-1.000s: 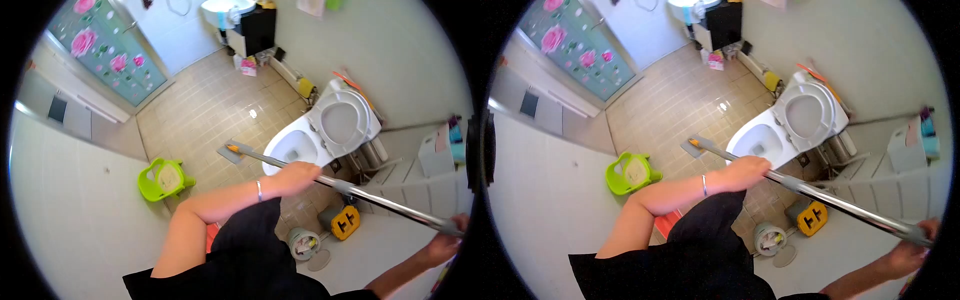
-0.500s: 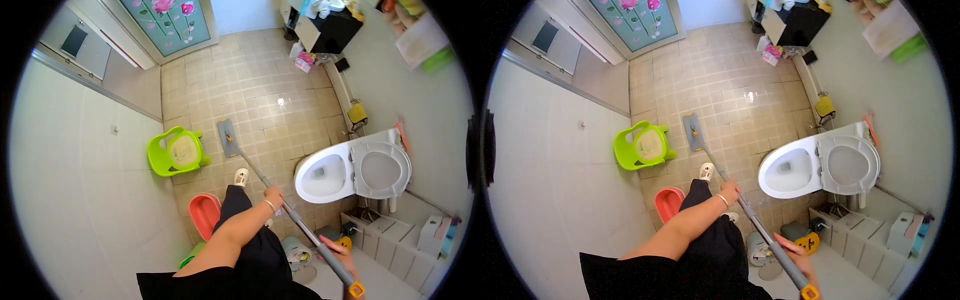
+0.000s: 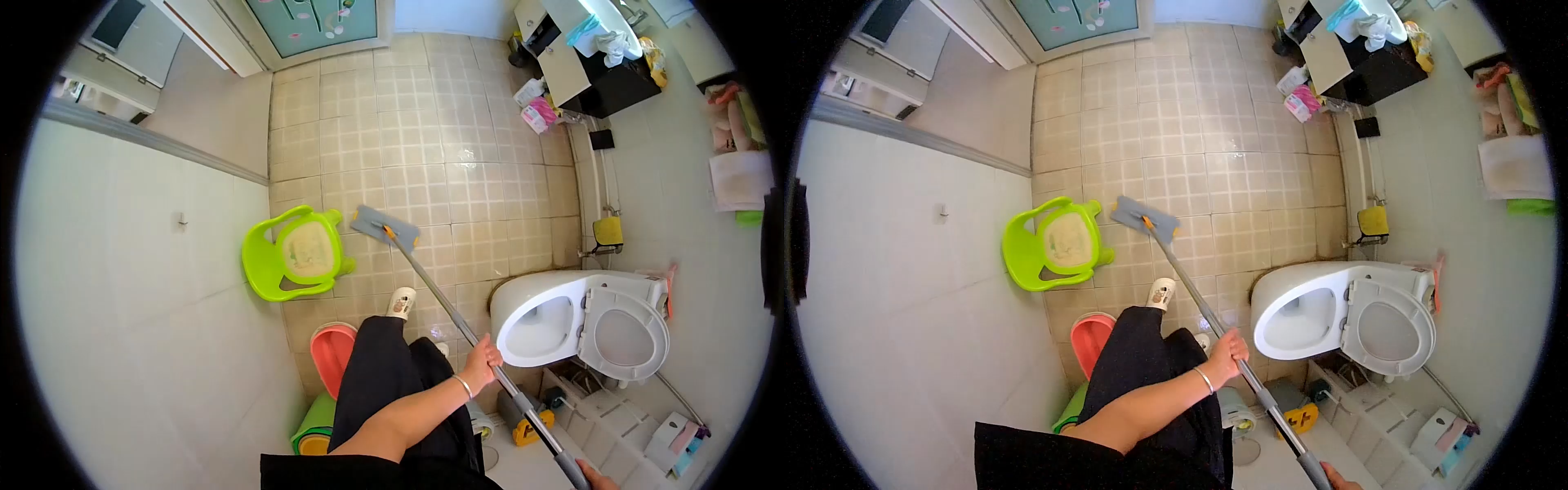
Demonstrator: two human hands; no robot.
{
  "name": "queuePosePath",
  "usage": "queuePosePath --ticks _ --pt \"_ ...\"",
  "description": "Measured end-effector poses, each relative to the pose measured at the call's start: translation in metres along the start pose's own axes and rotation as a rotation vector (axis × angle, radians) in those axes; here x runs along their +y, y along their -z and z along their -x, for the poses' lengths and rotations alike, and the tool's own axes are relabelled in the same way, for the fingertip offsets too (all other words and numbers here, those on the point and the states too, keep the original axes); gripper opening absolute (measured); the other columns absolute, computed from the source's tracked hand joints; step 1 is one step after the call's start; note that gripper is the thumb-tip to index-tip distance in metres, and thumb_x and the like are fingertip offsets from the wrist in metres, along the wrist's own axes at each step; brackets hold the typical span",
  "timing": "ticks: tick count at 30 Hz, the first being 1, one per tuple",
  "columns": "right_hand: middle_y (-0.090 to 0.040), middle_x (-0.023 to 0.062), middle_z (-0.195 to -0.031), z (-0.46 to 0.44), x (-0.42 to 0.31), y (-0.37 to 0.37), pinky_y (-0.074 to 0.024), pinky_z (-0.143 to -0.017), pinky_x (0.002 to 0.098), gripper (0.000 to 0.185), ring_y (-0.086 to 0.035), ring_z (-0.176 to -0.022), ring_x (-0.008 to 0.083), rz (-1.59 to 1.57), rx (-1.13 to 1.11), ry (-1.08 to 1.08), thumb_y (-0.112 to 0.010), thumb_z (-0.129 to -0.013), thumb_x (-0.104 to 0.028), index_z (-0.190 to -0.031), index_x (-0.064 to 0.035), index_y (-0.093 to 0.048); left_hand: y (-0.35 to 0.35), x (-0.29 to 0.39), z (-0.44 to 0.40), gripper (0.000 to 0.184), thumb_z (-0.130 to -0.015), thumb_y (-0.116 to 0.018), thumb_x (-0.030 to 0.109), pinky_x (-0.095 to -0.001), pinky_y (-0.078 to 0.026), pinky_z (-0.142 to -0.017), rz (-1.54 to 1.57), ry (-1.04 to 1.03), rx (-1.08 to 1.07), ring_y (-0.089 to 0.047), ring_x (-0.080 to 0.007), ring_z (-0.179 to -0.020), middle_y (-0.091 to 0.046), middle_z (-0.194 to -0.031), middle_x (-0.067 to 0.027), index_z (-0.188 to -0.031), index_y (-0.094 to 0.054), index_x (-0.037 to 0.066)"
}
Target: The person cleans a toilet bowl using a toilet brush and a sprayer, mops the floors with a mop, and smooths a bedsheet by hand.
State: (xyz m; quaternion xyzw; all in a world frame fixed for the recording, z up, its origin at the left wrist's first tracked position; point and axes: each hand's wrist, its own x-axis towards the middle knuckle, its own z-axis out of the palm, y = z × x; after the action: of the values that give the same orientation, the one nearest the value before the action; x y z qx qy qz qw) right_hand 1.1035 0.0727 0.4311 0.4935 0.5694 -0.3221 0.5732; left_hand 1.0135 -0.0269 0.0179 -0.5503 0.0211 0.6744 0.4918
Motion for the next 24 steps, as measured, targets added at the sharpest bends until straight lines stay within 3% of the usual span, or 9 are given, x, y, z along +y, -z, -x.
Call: queuePosePath --ticks 3,5,8,13,15,17,19,23,24 --pt "-0.045 0.0013 -0.051 -0.029 -0.024 0.000 -0.0376 -0.036 0.0260 0.066 -0.041 -0.038 0.0102 -0.094 -0.033 0.046 -0.058 -0.081 -0.020 -0.137 -0.0172 -0.023 -0.027 0.053 -0.005 0.043 -0.088 -0.049 0.030 -0.0257 -0.024 -0.034 -0.067 -0.097 -0.003 -0.026 -0.0124 -0.036 -0.026 -0.045 0.0018 -0.052 -0.029 0.016" --pt "-0.041 -0.0002 -0.050 -0.047 -0.064 -0.006 -0.0348 -0.034 0.0215 0.045 -0.037 -0.035 0.0085 -0.582 -0.136 0.135 -0.056 -0.083 -0.022 -0.122 -0.0074 -0.041 -0.053 0.104 -0.012 0.042 -0.087 -0.050 0.030 -0.0277 -0.025 -0.034 -0.166 -0.260 0.023 -0.031 -0.0139 -0.037 -0.031 -0.045 0.0003 -0.052 -0.033 0.014" --pt "-0.042 0.0087 -0.076 -0.126 -0.098 -0.015 -0.0389 -0.039 0.0212 0.058 -0.042 -0.049 0.0115 -1.236 -0.769 0.191 -0.055 -0.085 -0.020 -0.133 -0.0170 -0.023 -0.107 0.189 -0.027 0.038 -0.078 -0.050 0.015 -0.0312 -0.030 -0.032 -0.817 -0.894 0.261 -0.042 -0.0174 -0.035 -0.034 -0.038 -0.0034 -0.043 -0.037 0.010" --pt "-0.035 0.0051 -0.072 -0.152 -0.105 -0.043 -0.0325 -0.034 0.0151 0.047 -0.033 -0.043 0.0063 -1.923 -1.063 0.123 -0.050 -0.086 -0.012 -0.128 -0.0172 -0.030 -0.119 0.225 -0.087 0.013 -0.076 -0.050 0.008 -0.0362 -0.042 -0.038 -1.131 -0.839 0.545 -0.052 -0.0248 -0.045 -0.051 -0.060 -0.0165 -0.079 -0.045 -0.004" --pt "-0.032 0.0043 -0.070 -0.145 -0.065 -0.054 -0.0314 -0.034 0.0135 0.043 -0.033 -0.043 0.0049 -2.190 -1.090 0.001 -0.048 -0.086 -0.009 -0.126 -0.0174 -0.032 -0.115 0.179 -0.084 0.023 -0.076 -0.049 0.005 -0.0383 -0.046 -0.041 -1.154 -0.722 0.415 -0.056 -0.0278 -0.051 -0.054 -0.072 -0.0207 -0.093 -0.038 -0.005" --pt "-0.041 0.0066 -0.070 -0.131 -0.028 -0.062 -0.0373 -0.036 0.0189 0.051 -0.043 -0.046 0.0086 -2.239 -1.100 -0.031 -0.050 -0.086 -0.013 -0.132 -0.0181 -0.027 -0.116 0.126 -0.081 0.018 -0.077 -0.048 0.003 -0.0388 -0.046 -0.041 -1.306 -0.756 0.558 -0.057 -0.0285 -0.051 -0.054 -0.069 -0.0214 -0.089 -0.037 -0.005" --pt "-0.037 -0.0018 -0.050 -0.109 -0.002 -0.070 -0.0315 -0.032 0.0178 0.018 -0.034 -0.035 0.0068 -2.071 -0.901 -0.055 -0.053 -0.085 -0.023 -0.088 -0.0062 -0.046 -0.107 0.083 -0.076 0.018 -0.076 -0.048 0.002 -0.0389 -0.047 -0.041 -1.373 -0.608 0.502 -0.058 -0.0298 -0.050 -0.055 -0.069 -0.0226 -0.089 -0.036 -0.005" --pt "-0.037 -0.0024 -0.050 -0.041 0.021 -0.086 -0.0304 -0.031 0.0171 0.025 -0.035 -0.035 0.0067 -2.293 -0.877 -0.138 -0.050 -0.086 -0.021 -0.069 -0.0123 -0.035 -0.078 -0.010 -0.063 0.022 -0.075 -0.047 0.001 -0.0368 -0.046 -0.038 -1.465 -0.515 0.523 -0.057 -0.0287 -0.046 -0.054 -0.063 -0.0200 -0.092 -0.037 -0.008" --pt "-0.039 -0.0026 -0.051 -0.016 0.010 -0.088 -0.0307 -0.032 0.0173 0.020 -0.036 -0.036 0.0068 -2.245 -0.528 -0.202 -0.050 -0.086 -0.021 -0.074 -0.0107 -0.038 -0.065 -0.026 -0.066 0.022 -0.075 -0.047 0.002 -0.0368 -0.045 -0.037 -1.449 -0.433 0.472 -0.057 -0.0278 -0.045 -0.054 -0.061 -0.0193 -0.092 -0.037 -0.008"
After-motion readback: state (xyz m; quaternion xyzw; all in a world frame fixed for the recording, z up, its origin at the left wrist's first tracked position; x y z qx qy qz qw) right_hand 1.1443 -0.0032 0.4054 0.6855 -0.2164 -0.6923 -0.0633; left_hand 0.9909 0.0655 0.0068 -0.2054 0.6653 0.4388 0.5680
